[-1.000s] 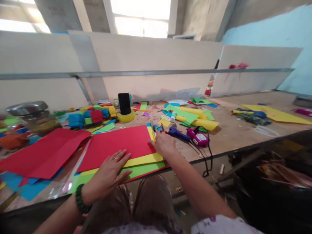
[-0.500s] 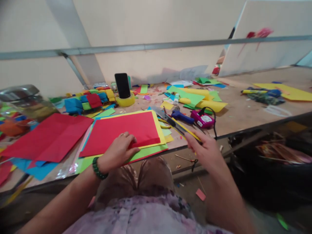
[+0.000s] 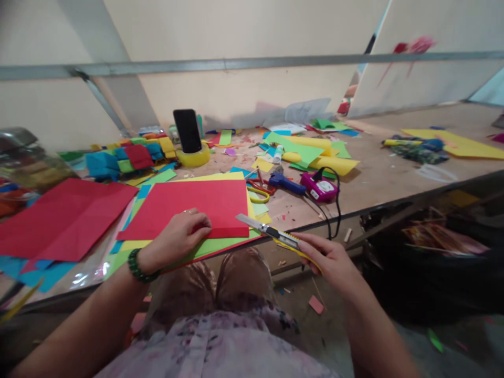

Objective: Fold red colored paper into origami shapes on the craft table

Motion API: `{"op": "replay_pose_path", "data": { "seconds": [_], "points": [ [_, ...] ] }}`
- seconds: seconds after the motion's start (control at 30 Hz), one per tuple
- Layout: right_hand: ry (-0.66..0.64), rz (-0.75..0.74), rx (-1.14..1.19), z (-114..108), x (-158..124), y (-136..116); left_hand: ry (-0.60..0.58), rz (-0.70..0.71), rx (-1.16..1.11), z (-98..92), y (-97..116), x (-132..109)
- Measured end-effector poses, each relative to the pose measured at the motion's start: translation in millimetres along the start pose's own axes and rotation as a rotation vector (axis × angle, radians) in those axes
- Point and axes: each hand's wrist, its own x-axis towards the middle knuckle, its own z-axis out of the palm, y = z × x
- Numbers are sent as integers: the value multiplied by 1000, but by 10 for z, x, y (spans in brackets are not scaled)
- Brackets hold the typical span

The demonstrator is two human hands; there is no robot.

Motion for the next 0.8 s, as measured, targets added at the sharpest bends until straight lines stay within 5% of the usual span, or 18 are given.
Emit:
{"op": "replay_pose_path", "data": {
  "seconds": [0.13,0.4,0.8],
  "points": [
    [-86,0,-73,-34,36,-7,107,-33,178,152,2,-30],
    [-182,-26,-175,-39,181,-101,-36,-120,371,270,72,-34],
    [-147,-8,-145,-105,133,-84,-33,-103,352,285,45,-22]
  ]
}}
